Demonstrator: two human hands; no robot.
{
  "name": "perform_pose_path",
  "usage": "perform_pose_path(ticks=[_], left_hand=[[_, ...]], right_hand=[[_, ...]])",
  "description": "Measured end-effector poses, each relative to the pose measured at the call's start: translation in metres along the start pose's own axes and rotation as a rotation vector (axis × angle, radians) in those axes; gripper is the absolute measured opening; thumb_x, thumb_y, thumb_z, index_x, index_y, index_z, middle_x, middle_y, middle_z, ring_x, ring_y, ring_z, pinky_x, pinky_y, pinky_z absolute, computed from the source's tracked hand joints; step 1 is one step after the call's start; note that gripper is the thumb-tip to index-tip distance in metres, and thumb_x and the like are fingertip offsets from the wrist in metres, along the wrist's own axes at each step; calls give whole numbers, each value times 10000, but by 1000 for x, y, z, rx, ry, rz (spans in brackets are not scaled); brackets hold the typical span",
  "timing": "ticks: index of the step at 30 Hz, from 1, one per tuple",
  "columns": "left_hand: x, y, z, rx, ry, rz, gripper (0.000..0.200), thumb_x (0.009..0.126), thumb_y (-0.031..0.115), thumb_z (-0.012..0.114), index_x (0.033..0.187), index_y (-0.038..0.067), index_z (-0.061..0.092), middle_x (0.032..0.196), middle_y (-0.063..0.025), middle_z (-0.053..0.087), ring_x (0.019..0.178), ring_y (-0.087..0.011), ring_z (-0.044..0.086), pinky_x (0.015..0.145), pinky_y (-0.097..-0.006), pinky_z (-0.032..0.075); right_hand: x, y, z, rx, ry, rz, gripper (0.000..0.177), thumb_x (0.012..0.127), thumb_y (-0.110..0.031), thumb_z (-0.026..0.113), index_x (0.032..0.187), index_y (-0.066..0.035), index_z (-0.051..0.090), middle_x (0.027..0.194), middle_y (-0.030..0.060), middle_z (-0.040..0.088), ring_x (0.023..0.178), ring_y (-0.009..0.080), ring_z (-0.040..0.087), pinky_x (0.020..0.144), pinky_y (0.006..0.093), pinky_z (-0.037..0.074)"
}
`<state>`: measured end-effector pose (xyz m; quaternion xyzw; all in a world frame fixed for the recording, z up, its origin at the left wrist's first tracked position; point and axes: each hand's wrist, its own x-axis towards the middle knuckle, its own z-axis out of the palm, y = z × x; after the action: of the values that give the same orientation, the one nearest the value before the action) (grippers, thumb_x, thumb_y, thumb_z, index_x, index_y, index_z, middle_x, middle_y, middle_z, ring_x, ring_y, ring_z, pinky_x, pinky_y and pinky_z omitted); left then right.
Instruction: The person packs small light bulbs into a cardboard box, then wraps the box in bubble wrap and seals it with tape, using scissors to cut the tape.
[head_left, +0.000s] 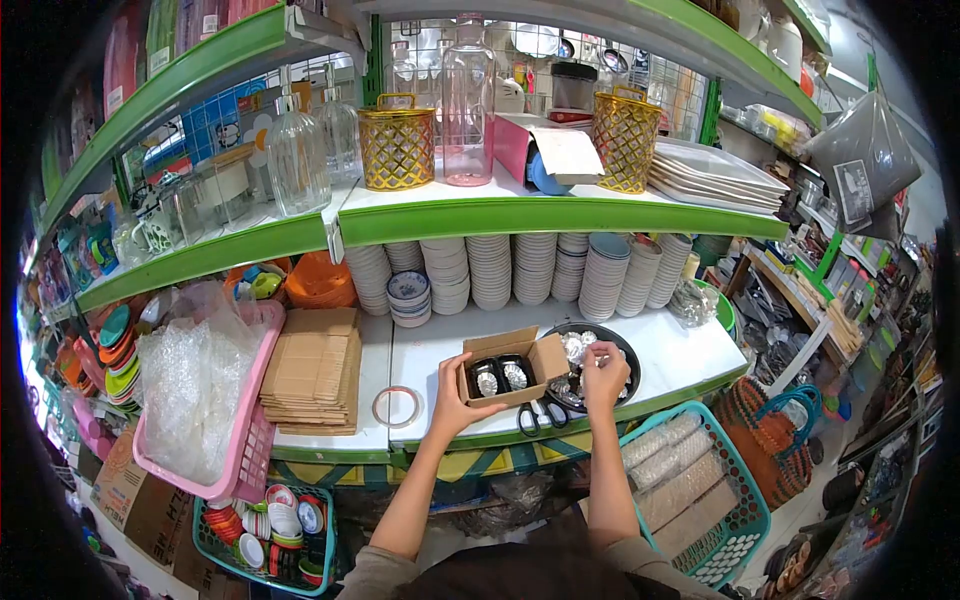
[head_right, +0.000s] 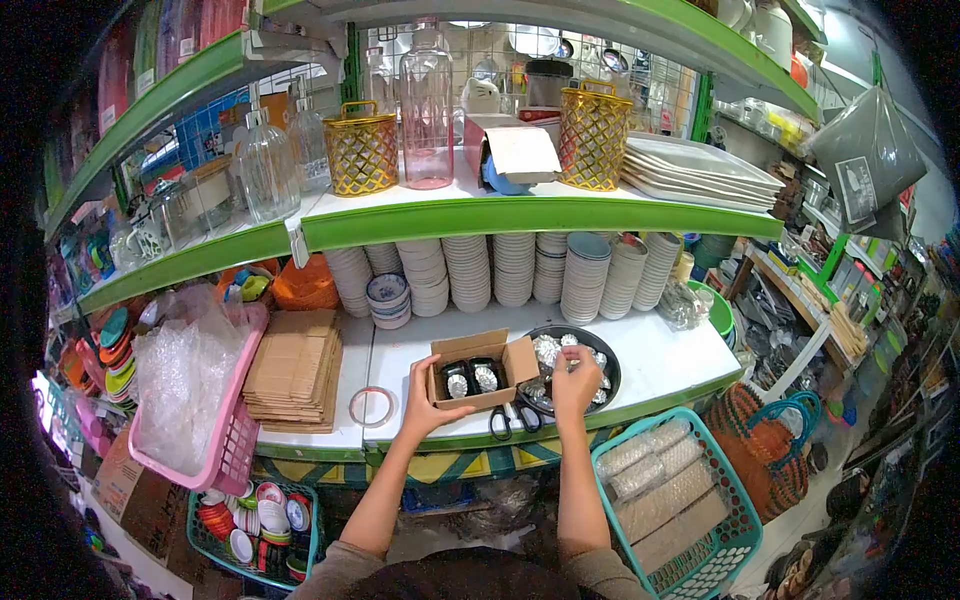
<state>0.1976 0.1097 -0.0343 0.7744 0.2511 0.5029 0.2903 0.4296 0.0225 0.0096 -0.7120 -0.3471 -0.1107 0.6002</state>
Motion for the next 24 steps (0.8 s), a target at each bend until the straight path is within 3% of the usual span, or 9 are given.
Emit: perform_pose_path(ticks=[1,6,10,11,14,18,24], left_hand=[[0,1,0,3,2,2,1000,508,338,904,1303,74,358,1205,-140,376,1164,-308,427,984,-410,406],[-1,2,1,29,26,17,998,500,338,907,1297,70,370,1202,-142,391,1156,-306,438,979,-404,409],[0,5,0,14,38,20,994,493,319,908,1294,67,378,1193,-141,409,1138,-305,459,972,-398,413],[-1,6,-1,18,42,15,994,493,319,908,1294,67,378,1193,-141,409,1138,-305,459,972,-398,413],[-1,5,-1,34,52,14,993,481,300,910,1295,72,389,1188,-135,420,1126,-304,473,967,-393,417],[-1,4,0,-1,55,-4,982,476,282,907,1297,87,404,1187,-128,427,1125,-299,477,960,-395,423],[-1,0,1,-16,61,-20,966,479,274,903,1292,91,414,1185,-126,435,1125,-299,481,958,-402,425]], right_hand=[[1,-8,-2,56,56,-13,98,710,-33,695,802,-27,663,677,65,642,535,134,511,530,286,420],[-6,-49,-8,232,-165,-21,94,739,-38,671,832,-40,658,740,48,655,513,110,482,503,259,395],[-25,-65,11,232,-327,-126,69,749,-34,664,817,-38,650,735,84,659,586,178,610,536,286,458],[-29,-67,14,205,-377,-126,84,741,-43,670,822,-43,649,743,94,665,642,227,635,587,329,489],[-41,-66,28,90,-473,-180,148,710,-69,688,851,-61,645,761,84,667,735,282,629,673,379,488],[-51,-68,37,-25,-478,-254,175,693,-70,702,858,-44,649,705,78,662,684,285,622,626,380,479],[-53,-69,38,-81,-567,-325,181,696,-112,706,865,-70,656,684,57,655,752,276,602,657,405,479]])
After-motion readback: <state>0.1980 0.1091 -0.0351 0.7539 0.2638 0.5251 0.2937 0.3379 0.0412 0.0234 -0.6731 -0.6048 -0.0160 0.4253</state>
